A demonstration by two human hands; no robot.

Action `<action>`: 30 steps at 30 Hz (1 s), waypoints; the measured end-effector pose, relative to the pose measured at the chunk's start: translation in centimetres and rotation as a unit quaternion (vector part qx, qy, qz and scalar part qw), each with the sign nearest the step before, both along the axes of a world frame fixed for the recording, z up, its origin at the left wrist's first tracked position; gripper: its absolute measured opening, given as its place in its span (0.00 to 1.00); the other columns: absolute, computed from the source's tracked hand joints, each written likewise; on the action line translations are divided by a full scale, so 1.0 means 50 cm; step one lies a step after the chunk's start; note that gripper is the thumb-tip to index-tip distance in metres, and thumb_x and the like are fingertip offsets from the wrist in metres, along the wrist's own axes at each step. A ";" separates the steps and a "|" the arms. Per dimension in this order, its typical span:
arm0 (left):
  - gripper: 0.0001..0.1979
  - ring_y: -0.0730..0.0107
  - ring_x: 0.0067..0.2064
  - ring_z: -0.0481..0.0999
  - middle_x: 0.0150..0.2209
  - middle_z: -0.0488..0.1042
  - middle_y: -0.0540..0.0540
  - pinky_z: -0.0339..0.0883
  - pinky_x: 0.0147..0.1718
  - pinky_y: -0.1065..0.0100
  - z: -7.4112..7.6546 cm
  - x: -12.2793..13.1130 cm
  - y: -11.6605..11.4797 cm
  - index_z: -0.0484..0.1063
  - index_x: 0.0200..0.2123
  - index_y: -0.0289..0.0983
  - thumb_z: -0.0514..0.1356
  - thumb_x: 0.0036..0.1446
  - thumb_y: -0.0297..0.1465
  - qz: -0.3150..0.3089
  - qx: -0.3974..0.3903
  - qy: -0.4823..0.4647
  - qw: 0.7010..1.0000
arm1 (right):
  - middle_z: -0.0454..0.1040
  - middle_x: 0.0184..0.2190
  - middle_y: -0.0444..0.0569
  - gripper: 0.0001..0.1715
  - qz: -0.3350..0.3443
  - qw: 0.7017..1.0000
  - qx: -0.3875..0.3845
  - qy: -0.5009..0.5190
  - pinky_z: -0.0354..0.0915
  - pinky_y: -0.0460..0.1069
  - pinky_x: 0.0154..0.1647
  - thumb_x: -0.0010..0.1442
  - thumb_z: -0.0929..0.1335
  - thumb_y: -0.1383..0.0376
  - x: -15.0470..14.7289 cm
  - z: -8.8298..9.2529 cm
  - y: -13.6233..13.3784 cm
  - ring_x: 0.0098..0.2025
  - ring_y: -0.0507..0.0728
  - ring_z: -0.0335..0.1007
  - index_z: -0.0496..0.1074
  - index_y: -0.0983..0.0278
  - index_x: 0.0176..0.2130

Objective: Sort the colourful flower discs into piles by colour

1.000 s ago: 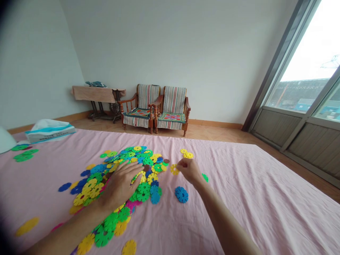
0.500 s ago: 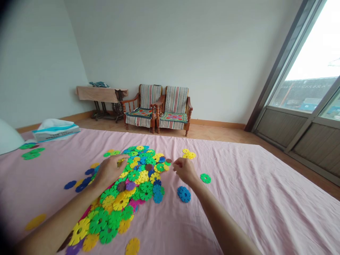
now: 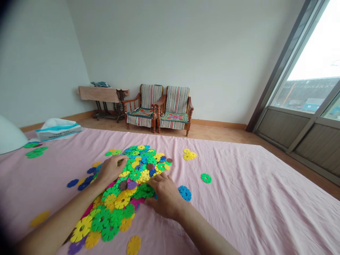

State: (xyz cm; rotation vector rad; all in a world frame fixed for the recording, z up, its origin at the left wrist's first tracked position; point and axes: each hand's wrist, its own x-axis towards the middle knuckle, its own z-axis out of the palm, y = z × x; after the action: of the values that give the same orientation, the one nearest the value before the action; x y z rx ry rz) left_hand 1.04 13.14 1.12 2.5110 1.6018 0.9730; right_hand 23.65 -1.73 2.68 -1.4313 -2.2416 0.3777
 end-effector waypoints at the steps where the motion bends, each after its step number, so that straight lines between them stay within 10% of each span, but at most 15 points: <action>1: 0.16 0.61 0.42 0.78 0.39 0.80 0.46 0.68 0.41 0.67 -0.003 0.000 0.001 0.77 0.35 0.40 0.50 0.57 0.35 -0.005 0.005 0.007 1.000 | 0.73 0.43 0.49 0.19 0.000 1.000 -0.001 0.001 0.58 0.54 0.51 0.53 0.72 0.60 0.000 0.000 0.000 0.47 0.59 0.64 0.73 0.60 0.46; 11: 0.16 0.60 0.43 0.77 0.40 0.79 0.43 0.67 0.44 0.65 -0.006 0.001 0.001 0.76 0.36 0.38 0.49 0.58 0.35 -0.020 0.014 0.027 0.999 | 0.73 0.36 0.47 0.04 -0.004 0.999 0.031 0.018 0.59 0.50 0.44 0.60 0.68 0.64 -0.004 -0.004 -0.002 0.42 0.56 0.65 0.74 0.61 0.35; 23: 0.16 0.59 0.43 0.77 0.40 0.79 0.43 0.67 0.44 0.65 -0.008 -0.001 0.006 0.76 0.36 0.38 0.48 0.59 0.35 -0.020 0.025 0.060 0.998 | 0.75 0.34 0.48 0.12 -0.001 0.995 0.099 -0.008 0.60 0.51 0.44 0.64 0.64 0.62 -0.012 -0.018 -0.002 0.40 0.56 0.67 0.75 0.61 0.35; 30: 0.17 0.58 0.43 0.77 0.40 0.79 0.42 0.67 0.44 0.64 -0.010 -0.003 0.008 0.76 0.37 0.37 0.48 0.59 0.35 -0.023 0.026 0.052 0.998 | 0.74 0.28 0.47 0.15 -0.153 0.981 0.079 0.092 0.59 0.47 0.34 0.63 0.62 0.64 0.062 0.000 0.032 0.32 0.54 0.67 0.74 0.62 0.29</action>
State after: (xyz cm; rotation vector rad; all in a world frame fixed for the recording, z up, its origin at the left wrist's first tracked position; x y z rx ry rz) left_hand 0.87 13.54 0.62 2.6623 1.5565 0.9050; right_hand 26.77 -0.13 2.67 -1.5573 -1.8262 0.2152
